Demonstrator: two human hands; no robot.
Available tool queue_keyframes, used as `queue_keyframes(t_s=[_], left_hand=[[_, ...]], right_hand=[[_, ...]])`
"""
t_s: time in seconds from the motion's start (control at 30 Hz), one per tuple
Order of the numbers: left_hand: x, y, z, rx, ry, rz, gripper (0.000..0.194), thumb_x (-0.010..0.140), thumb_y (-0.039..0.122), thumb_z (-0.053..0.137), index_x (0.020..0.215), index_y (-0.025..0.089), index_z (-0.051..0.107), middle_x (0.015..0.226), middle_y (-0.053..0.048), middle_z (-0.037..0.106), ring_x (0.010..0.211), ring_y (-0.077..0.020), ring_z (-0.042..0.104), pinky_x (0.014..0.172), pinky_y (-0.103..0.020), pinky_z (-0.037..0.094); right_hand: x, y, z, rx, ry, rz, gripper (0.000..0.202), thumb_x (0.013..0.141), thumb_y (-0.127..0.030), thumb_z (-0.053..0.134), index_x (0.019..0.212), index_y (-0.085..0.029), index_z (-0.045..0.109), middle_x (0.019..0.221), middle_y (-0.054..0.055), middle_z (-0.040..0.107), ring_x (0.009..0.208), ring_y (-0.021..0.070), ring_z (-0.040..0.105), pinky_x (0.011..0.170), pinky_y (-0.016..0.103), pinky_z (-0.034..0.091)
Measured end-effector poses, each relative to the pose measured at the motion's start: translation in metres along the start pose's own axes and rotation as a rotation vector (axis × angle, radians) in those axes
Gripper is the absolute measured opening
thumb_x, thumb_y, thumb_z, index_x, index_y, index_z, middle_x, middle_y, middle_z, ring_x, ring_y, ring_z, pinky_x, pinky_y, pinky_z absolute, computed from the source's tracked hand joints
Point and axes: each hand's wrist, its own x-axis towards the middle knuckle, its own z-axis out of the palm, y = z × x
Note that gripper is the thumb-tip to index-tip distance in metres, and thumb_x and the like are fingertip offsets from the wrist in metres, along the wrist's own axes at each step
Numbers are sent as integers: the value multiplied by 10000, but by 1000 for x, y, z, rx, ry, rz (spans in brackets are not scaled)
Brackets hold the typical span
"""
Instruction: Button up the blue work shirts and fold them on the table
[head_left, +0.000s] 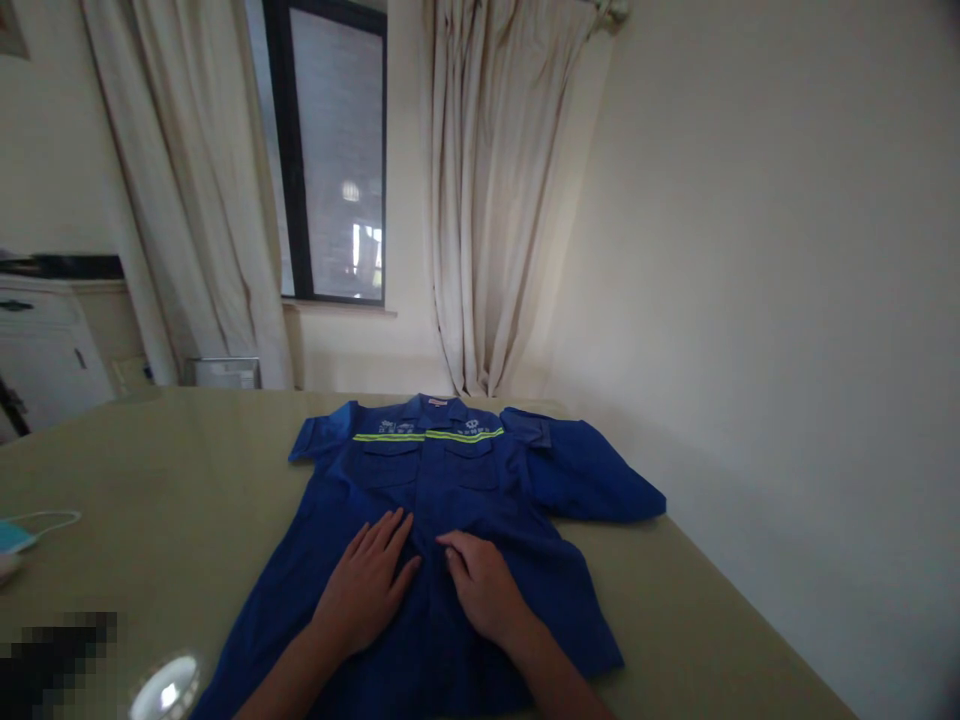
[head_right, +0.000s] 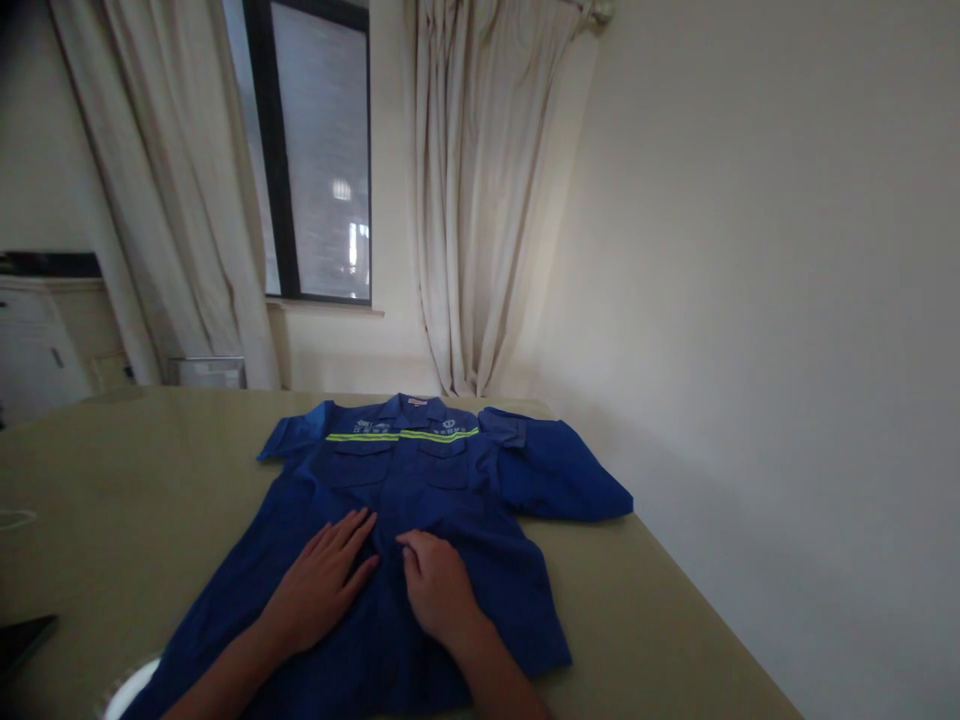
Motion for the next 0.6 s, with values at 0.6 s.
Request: queue_keyframes(t_s=[0.6], left_hand=[[-14, 50, -42, 216, -282, -86, 488, 901, 128, 380, 1278, 237, 671, 1384, -126, 644, 1197, -346, 632, 909, -535, 530]], right_hand=[[5, -31, 8, -349, -85, 147, 405, 977, -584, 450, 992, -262, 695, 1077, 59, 684, 958, 259, 701, 803, 378, 530]])
